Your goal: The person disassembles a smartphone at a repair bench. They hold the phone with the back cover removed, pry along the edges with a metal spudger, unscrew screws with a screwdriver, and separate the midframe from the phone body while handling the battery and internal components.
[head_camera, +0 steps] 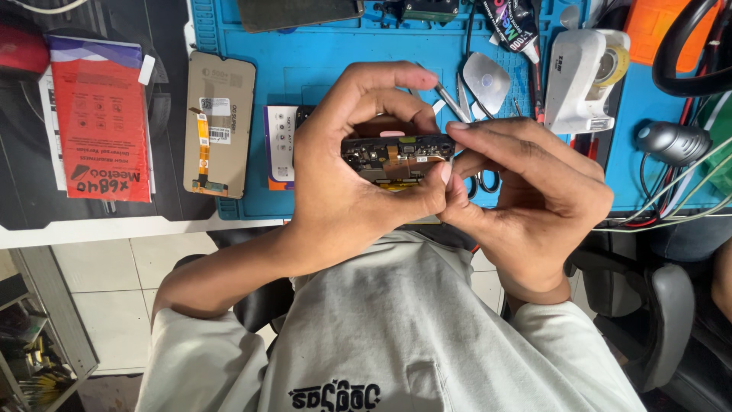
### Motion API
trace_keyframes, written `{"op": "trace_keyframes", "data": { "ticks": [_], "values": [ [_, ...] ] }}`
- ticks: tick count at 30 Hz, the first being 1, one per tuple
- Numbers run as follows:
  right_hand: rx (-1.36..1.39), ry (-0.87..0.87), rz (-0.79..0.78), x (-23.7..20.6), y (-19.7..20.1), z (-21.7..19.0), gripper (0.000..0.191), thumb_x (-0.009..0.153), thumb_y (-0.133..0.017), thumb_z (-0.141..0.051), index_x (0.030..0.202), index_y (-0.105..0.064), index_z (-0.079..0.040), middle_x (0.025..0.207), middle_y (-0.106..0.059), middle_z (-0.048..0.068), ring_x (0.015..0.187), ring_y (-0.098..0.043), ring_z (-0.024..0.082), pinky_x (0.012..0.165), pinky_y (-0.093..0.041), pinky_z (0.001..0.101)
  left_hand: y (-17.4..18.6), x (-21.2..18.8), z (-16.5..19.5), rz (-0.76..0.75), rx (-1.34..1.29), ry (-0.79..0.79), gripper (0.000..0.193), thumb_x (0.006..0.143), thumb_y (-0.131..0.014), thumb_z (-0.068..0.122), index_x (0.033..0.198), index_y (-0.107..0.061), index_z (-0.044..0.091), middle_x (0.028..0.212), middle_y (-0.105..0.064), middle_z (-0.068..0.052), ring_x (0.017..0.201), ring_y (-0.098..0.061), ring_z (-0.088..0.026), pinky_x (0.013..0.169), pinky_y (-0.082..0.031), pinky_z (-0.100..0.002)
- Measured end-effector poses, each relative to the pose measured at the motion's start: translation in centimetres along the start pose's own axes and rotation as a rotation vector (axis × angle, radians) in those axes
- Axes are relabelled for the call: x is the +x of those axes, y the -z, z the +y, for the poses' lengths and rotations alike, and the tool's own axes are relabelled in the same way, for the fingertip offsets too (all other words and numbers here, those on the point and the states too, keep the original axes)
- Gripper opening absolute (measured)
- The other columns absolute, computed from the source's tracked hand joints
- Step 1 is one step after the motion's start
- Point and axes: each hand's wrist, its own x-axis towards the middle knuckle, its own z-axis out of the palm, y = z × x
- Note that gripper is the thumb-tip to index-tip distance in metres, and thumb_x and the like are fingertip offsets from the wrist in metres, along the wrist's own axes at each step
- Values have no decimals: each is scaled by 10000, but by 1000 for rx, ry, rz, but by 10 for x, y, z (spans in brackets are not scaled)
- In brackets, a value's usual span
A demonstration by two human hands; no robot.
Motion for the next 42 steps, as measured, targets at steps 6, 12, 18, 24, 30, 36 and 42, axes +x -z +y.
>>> {"op": "trace_keyframes", "data": {
  "ticks": [6, 12, 18, 24, 30, 36, 42],
  "values": [
    [85, -24, 25, -3, 1, 3, 352, 882, -826, 63, 1202, -686, 105, 993, -711, 160, 831, -723, 160, 777, -605, 228, 1, -1, 0, -27, -46, 29, 618, 915, -840, -5, 1398, -460, 66, 1081, -673, -32, 960, -684, -53, 874, -585, -194],
    [123, -8, 25, -4, 4, 8, 343, 882, -808, 73, 1199, -681, 108, 1018, -715, 190, 836, -727, 182, 761, -600, 241, 0, 0, -2, -29, -67, -34, 605, 947, -845, -36, 1395, -455, 76, 1059, -674, -27, 968, -685, -48, 900, -597, -186],
    [358, -111, 4, -3, 11, 16, 285, 944, -716, 68, 1217, -669, 132, 1012, -723, 206, 826, -724, 197, 723, -579, 238, 0, 2, 1, 25, 16, -36, 579, 903, -849, -30, 1350, -498, 82, 1051, -683, -20, 949, -691, -41, 860, -573, -179],
    [380, -112, -4, -5, 15, 21, 291, 953, -717, 70, 1230, -662, 143, 1026, -718, 214, 837, -724, 200, 731, -576, 238, -1, 3, 1, 25, -11, -45, 541, 935, -849, -32, 1336, -502, 80, 1059, -685, -18, 960, -695, -40, 878, -572, -175],
    [400, -114, -4, -6, 12, 21, 347, 915, -759, 108, 1243, -652, 143, 1085, -711, 221, 896, -736, 204, 826, -613, 262, -2, 3, 0, 27, -16, -29, 530, 937, -847, -10, 1332, -504, 78, 1052, -685, -18, 955, -695, -45, 871, -576, -181],
    [380, -145, -23, -2, 14, 23, 355, 876, -750, 150, 1214, -643, 149, 1111, -702, 219, 886, -740, 199, 819, -624, 264, -1, 3, 1, 14, 7, -64, 541, 950, -852, -9, 1344, -494, 87, 1056, -687, -13, 972, -700, -45, 888, -581, -178],
    [388, -132, -47, 0, 16, 27, 382, 846, -732, 186, 1214, -634, 151, 1139, -682, 224, 906, -738, 203, 834, -627, 270, -1, 3, 0, 11, 4, -55, 548, 938, -848, -16, 1342, -492, 86, 1051, -689, -9, 965, -702, -39, 877, -578, -173]
  ]
}}
